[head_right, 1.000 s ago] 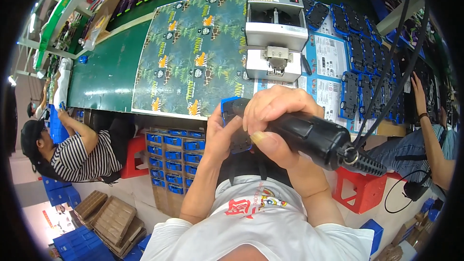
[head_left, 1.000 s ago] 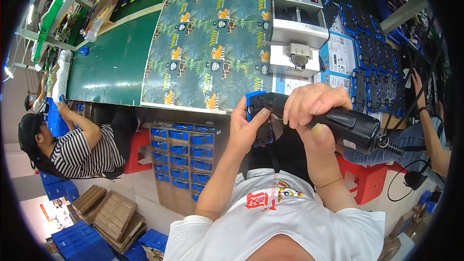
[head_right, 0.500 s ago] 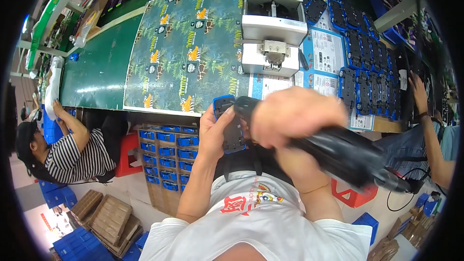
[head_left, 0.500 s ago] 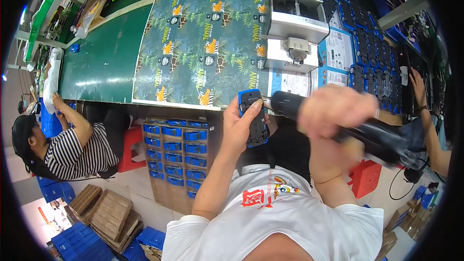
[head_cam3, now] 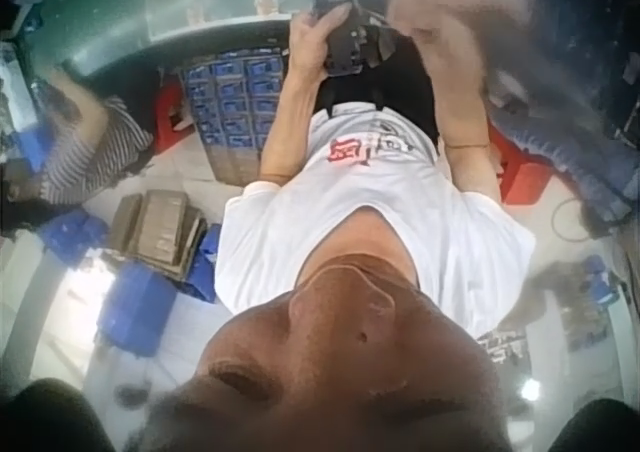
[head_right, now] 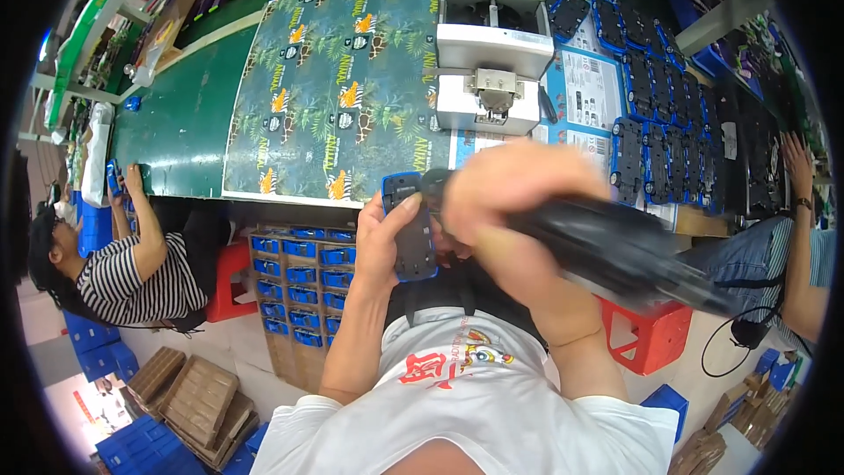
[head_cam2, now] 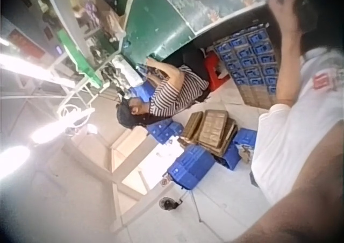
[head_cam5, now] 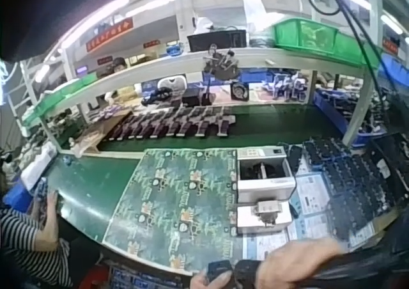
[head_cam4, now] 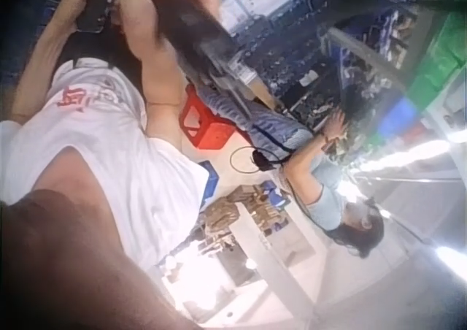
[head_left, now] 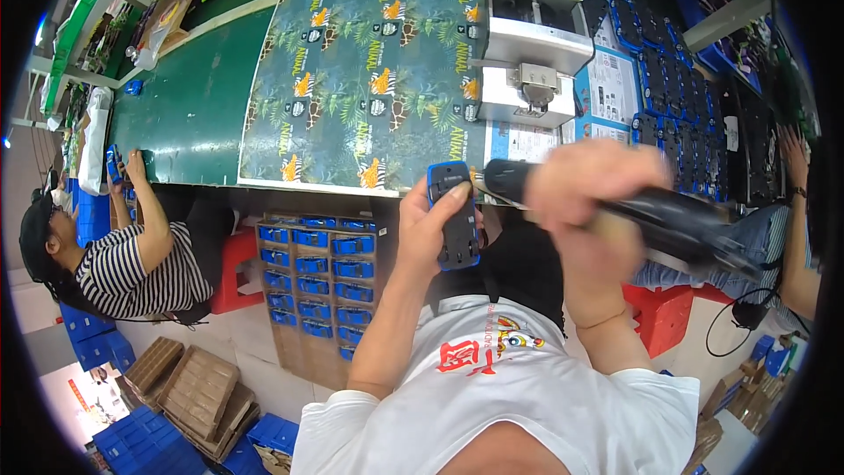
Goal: The person walks outside to talk with coworkers, returns to the workstation, and assembles toy cars by fitting parts together by hand and driving screws with an electric screwdriver.
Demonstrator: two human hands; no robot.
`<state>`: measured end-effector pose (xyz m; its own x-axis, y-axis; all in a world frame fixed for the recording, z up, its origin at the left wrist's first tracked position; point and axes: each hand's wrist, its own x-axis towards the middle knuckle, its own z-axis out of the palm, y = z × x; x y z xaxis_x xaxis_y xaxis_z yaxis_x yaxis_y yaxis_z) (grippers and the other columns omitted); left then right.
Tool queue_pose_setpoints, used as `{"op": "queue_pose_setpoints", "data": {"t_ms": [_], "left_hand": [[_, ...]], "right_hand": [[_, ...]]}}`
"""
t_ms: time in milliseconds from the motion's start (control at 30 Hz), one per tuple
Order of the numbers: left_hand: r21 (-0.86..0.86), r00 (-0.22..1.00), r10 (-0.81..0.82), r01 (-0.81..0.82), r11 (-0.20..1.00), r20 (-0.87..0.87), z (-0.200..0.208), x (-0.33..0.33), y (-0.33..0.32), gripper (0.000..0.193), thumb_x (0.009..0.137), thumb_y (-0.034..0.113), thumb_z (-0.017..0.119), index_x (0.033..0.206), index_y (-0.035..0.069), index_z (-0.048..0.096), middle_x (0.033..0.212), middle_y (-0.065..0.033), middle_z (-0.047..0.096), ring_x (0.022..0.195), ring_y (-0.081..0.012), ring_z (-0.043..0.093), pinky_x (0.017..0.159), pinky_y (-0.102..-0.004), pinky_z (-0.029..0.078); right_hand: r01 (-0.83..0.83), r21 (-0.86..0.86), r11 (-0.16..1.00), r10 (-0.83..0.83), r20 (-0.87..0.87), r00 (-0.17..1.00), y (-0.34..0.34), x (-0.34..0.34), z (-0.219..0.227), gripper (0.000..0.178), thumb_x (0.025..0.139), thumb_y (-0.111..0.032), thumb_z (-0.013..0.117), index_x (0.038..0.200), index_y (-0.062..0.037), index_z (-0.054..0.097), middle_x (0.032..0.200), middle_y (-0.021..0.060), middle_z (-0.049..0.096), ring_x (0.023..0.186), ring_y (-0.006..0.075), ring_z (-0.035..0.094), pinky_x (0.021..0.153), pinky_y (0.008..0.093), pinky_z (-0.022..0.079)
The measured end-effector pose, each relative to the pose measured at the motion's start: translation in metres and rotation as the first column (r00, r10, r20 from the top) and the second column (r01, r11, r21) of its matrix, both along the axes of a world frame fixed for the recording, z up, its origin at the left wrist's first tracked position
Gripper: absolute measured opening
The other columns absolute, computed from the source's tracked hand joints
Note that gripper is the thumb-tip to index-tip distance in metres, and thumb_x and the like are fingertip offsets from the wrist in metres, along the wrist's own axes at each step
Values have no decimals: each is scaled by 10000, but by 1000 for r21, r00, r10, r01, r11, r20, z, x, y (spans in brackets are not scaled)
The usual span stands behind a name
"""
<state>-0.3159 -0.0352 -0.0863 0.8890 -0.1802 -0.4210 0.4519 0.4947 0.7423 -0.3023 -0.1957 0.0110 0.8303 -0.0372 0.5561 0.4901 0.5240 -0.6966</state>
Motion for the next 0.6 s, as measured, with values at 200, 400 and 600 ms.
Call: {"op": "queue_pose_setpoints", "data": {"t_ms": [200, 400, 600], "left_hand": [[-47, 997, -71, 69, 996, -36, 0, -4, 1, 203, 901, 125, 613, 1074, 27, 574, 824, -79, 645, 640, -157, 650, 520, -320, 550], [-33, 998, -70, 70, 997, -5, -5, 1, -7, 196, 908, 139, 612, 1069, 31, 584, 790, -104, 669, 665, -167, 670, 513, -320, 561], [-68, 998, -57, 57, 996, 3, 1, -4, -13, 207, 913, 153, 616, 1079, 32, 589, 817, -111, 679, 682, -161, 677, 526, -296, 566]], "right_hand": [[44, -8, 999, -44, -46, 998, 4, 13, -21, 166, 891, -111, 611, 984, -44, 491, 725, 67, 506, 560, 170, 498, 553, 340, 465], [1, 36, 999, -1, 2, 1000, -9, 10, -14, 222, 883, -128, 646, 999, -54, 472, 758, 94, 530, 618, 166, 549, 607, 343, 511], [33, 45, 998, -32, -14, 999, -5, 1, -11, 273, 898, -256, 657, 991, -54, 499, 745, 64, 525, 592, 178, 542, 583, 339, 492]]}}
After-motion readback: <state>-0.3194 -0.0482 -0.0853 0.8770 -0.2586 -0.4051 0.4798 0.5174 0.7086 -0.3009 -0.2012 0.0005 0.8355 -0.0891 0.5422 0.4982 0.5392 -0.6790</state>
